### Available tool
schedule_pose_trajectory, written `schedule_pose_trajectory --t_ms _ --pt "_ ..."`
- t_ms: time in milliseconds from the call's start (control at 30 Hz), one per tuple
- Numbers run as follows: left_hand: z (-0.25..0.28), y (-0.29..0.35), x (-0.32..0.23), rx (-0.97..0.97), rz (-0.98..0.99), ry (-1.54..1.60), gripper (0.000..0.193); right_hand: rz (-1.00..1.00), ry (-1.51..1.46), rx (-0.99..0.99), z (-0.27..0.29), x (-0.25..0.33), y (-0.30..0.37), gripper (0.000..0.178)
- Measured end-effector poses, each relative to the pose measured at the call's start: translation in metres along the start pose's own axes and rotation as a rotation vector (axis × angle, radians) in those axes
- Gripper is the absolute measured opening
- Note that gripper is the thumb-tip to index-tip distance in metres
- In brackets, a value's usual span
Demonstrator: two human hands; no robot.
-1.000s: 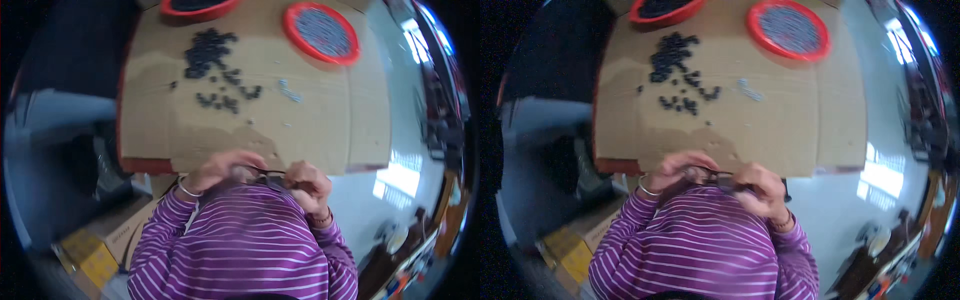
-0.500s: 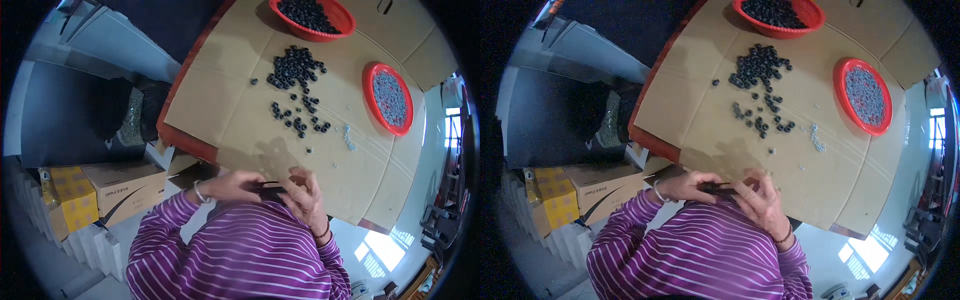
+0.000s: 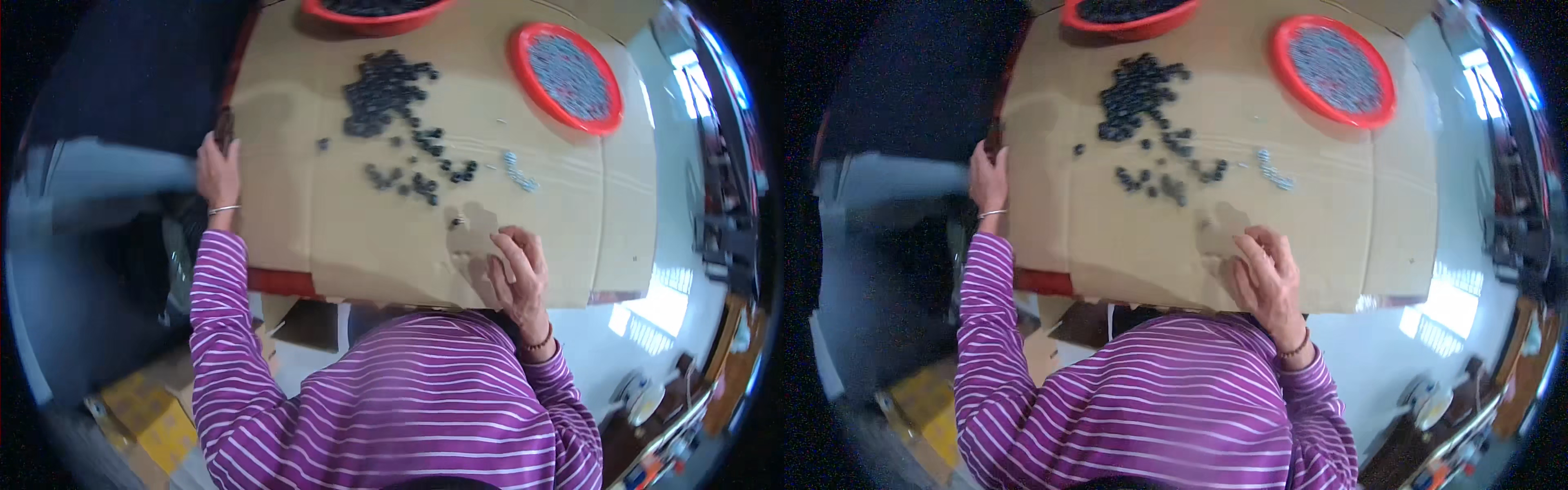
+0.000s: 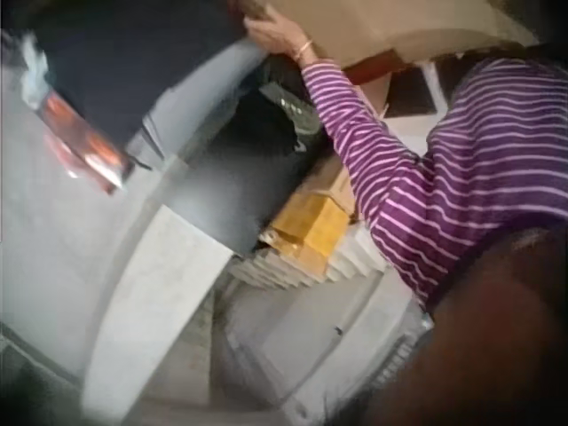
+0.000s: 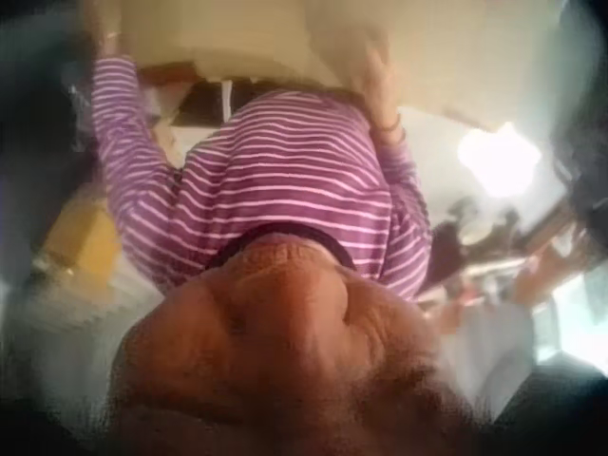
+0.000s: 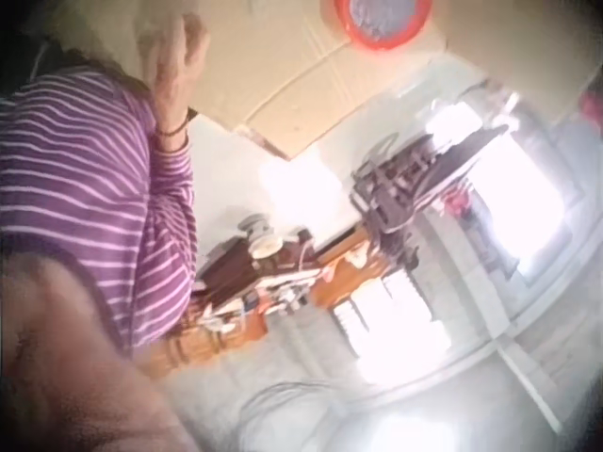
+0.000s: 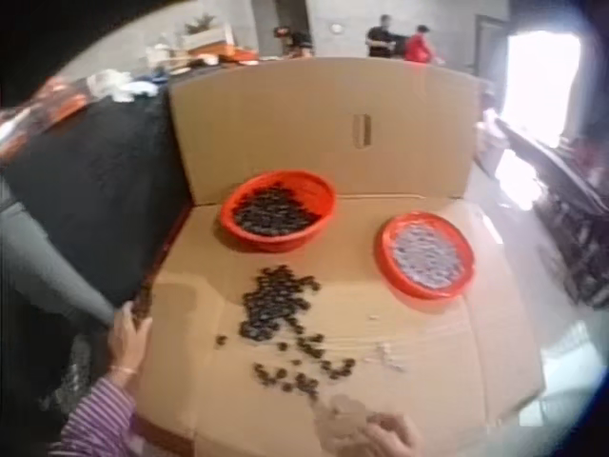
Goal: The person assembles small rubber components by inserting metal pins into them by hand.
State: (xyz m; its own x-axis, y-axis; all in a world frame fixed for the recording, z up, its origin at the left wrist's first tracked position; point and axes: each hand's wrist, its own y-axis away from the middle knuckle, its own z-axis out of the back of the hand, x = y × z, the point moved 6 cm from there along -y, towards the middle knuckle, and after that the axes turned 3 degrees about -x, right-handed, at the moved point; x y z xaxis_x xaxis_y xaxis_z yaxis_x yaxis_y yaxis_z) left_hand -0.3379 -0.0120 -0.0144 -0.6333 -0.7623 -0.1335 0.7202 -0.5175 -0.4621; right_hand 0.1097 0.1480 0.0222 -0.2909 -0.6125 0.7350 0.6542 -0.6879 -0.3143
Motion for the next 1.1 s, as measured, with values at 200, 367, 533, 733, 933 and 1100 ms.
schedule_pose_trajectory --t_ms 200,367,533,733,933,1100 --pt "-0.021 -0.038 -0.010 0.032 0.023 -0.123 0.059 -0.112 0.190 -0.229 0.028 -0.064 -0.001 0.028" --pt "0.001 -0.031 -0.043 -0.077 0.023 -0.304 0.062 -0.230 0.205 -0.267 0.034 -0.081 -0.017 0.029" --pt "0.006 -0.012 -0.039 -0.138 -0.074 -0.193 0.061 -0.186 0.135 -0.286 0.031 -0.085 -0.032 0.030" --pt "0.033 0.073 -0.117 0.044 -0.177 0.379 0.041 -0.077 0.131 -0.246 0.028 -0.068 -0.049 0.024" --pt "0.059 0.159 -0.177 0.295 -0.250 0.639 0.040 -0.033 0.172 -0.177 0.028 -0.055 -0.053 0.020" --pt "0.069 0.189 -0.163 0.370 -0.189 0.713 0.034 -0.021 0.196 -0.069 0.020 -0.053 -0.014 0.019"
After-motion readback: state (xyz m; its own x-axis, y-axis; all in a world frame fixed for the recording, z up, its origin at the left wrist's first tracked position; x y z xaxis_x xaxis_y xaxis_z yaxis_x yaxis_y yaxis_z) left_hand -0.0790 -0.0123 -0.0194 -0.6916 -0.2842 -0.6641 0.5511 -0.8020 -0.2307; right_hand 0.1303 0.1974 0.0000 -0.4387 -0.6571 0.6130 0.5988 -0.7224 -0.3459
